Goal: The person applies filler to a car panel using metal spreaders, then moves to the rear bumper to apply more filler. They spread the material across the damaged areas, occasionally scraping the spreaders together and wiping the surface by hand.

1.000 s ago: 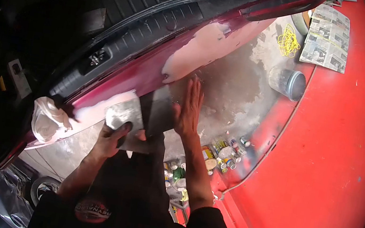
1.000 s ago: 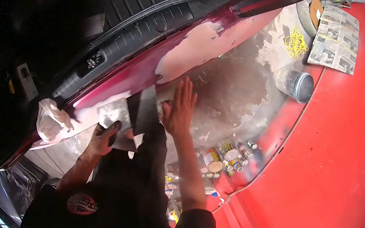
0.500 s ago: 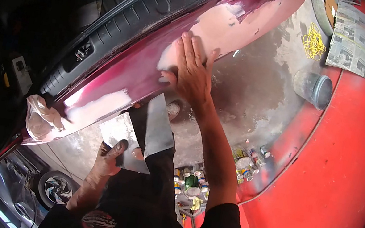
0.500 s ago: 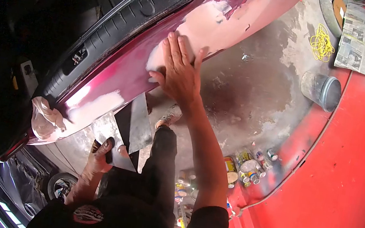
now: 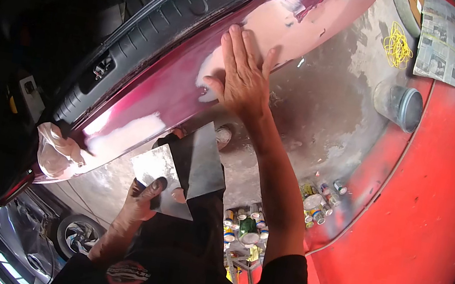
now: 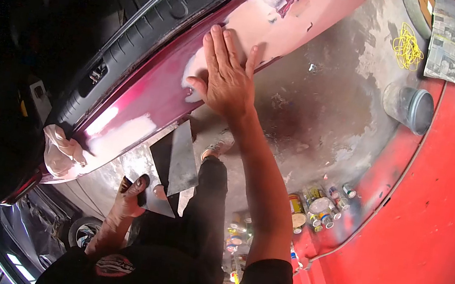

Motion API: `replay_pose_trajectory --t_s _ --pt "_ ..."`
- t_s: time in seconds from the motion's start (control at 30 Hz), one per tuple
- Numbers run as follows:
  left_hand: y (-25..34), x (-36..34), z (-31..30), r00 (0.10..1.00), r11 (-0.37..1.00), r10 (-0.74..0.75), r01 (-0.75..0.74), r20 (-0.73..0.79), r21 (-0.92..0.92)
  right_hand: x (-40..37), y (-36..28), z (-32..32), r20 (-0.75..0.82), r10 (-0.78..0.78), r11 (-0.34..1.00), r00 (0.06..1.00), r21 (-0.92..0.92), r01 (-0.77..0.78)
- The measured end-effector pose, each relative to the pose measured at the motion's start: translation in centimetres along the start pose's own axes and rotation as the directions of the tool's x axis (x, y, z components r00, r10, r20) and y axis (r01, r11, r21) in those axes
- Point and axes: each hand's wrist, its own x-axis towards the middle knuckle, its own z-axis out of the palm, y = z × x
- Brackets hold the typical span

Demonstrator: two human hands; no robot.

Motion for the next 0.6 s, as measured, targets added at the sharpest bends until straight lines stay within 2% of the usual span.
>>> replay_pose_trajectory --t_s 0.1,0.2,0.4,0.6 --pt "0.2 0.1 -0.3 1.000 1.000 0.010 -0.010 0.006 0.007 -1.5 0.5 -0.4 0.057 0.004 1.000 0.998 0.011 -0.004" --pt "0.3 0.1 -0.8 1.000 1.000 0.011 -0.011 -0.007 0.007 -3.3 0.5 -1.4 0.185 0.049 0.999 0.982 0.005 -0.051" --pt "0.4 0.3 -1.2 0.999 0.999 -0.033 0.034 0.035 -0.033 -2.2 0.6 -1.5 0.182 0.007 1.000 0.983 0.023 -0.011" --pt "0.2 0.6 -0.6 0.997 0.996 -0.008 0.015 0.081 -0.086 1.0 0.7 -0.1 0.063 -0.054 0.996 0.997 -0.062 0.058"
